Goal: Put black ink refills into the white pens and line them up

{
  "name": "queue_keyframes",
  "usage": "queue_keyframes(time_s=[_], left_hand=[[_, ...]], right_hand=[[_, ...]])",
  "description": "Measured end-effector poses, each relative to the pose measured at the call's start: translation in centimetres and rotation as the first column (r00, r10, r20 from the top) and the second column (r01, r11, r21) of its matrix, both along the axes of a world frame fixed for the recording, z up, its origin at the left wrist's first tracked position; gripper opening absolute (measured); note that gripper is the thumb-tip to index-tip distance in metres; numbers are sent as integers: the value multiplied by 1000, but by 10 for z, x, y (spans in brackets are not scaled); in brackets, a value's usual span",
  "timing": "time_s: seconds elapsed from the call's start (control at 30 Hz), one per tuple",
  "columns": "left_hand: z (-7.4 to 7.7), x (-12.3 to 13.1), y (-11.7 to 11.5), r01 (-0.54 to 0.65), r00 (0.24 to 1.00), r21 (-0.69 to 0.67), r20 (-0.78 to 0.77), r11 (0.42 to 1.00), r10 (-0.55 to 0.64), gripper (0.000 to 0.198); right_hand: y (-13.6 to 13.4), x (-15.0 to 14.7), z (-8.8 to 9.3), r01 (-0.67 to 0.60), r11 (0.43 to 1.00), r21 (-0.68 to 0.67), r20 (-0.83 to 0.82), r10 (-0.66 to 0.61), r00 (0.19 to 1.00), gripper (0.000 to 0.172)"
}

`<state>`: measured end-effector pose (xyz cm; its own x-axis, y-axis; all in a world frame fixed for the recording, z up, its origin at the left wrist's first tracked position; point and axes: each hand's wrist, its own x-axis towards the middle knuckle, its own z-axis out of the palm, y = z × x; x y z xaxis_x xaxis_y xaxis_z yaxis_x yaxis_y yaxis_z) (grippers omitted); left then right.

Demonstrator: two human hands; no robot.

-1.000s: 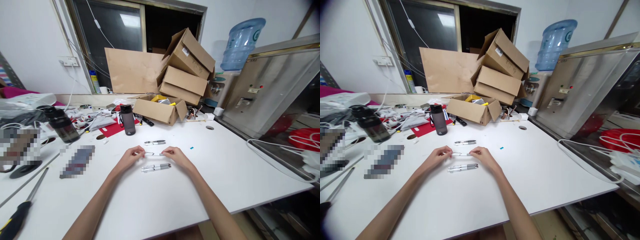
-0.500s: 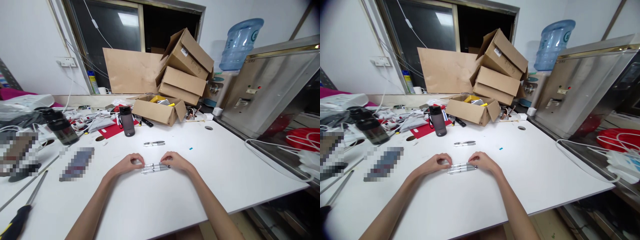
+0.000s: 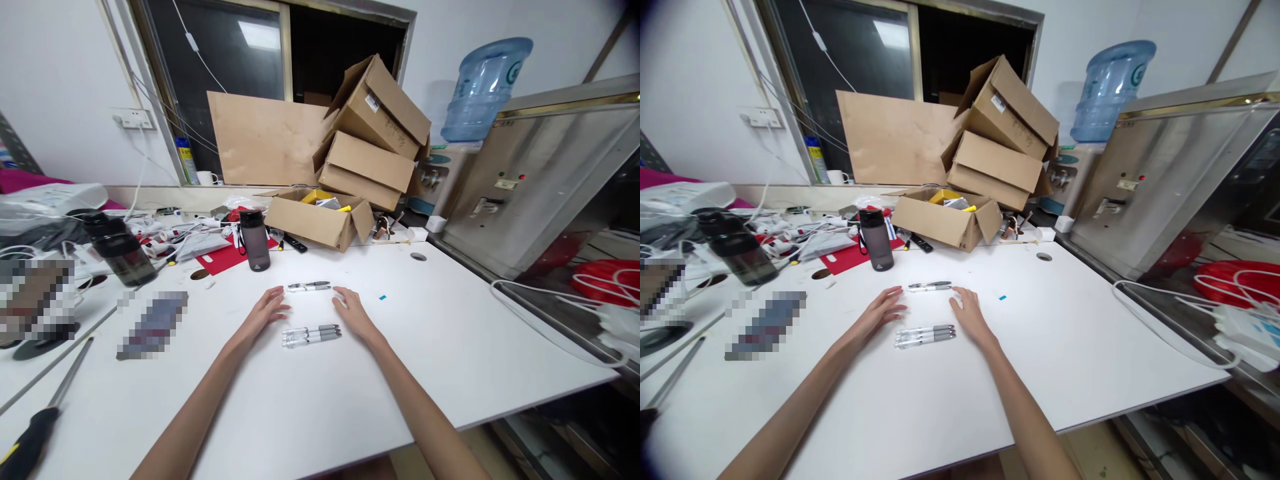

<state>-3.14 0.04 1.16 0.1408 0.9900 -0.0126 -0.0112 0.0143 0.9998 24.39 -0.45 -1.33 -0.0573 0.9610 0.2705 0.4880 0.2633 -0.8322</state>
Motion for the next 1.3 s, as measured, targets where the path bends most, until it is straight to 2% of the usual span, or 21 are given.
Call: queue_keyframes(time_s=[0.07,0.17,0.47,0.7,0.83,0.93,1.07,1.2,1.3], left_hand=[[1,5,-1,17,993,-69,115,998,-9,52],[4,7,-3,44,980,-91,196,995,-25,51],[-2,6,2,81,973,-103,224,991,-57,48],[3,11,-2,52,976,-99,215,994,-30,41],[7,17,-6,12,989,-16,149,1000,-10,38],[7,21,-8,4,998,85,69,996,-10,42],[7,21,-7,-20,999,197,-45,980,30,46],[9,18,-10,5,986,258,-164,966,38,43],[10,18,-13,42,974,299,-224,953,28,39]], right_hand=[[5,-2,-5,9,1000,1,30,-9,1000,46],[11,-6,-7,-9,1000,-24,35,10,999,49],[14,-6,0,-24,1000,-5,-41,24,999,43],[21,-6,-6,-1,1000,18,-96,3,995,39],[28,-6,-10,100,995,2,-182,-98,978,36],[24,-5,-9,120,991,63,-117,-112,987,30],[8,-5,-1,11,985,174,-19,-8,1000,22],[-5,-7,7,-129,973,191,62,119,991,25],[-8,-9,12,-161,967,199,72,149,986,27]])
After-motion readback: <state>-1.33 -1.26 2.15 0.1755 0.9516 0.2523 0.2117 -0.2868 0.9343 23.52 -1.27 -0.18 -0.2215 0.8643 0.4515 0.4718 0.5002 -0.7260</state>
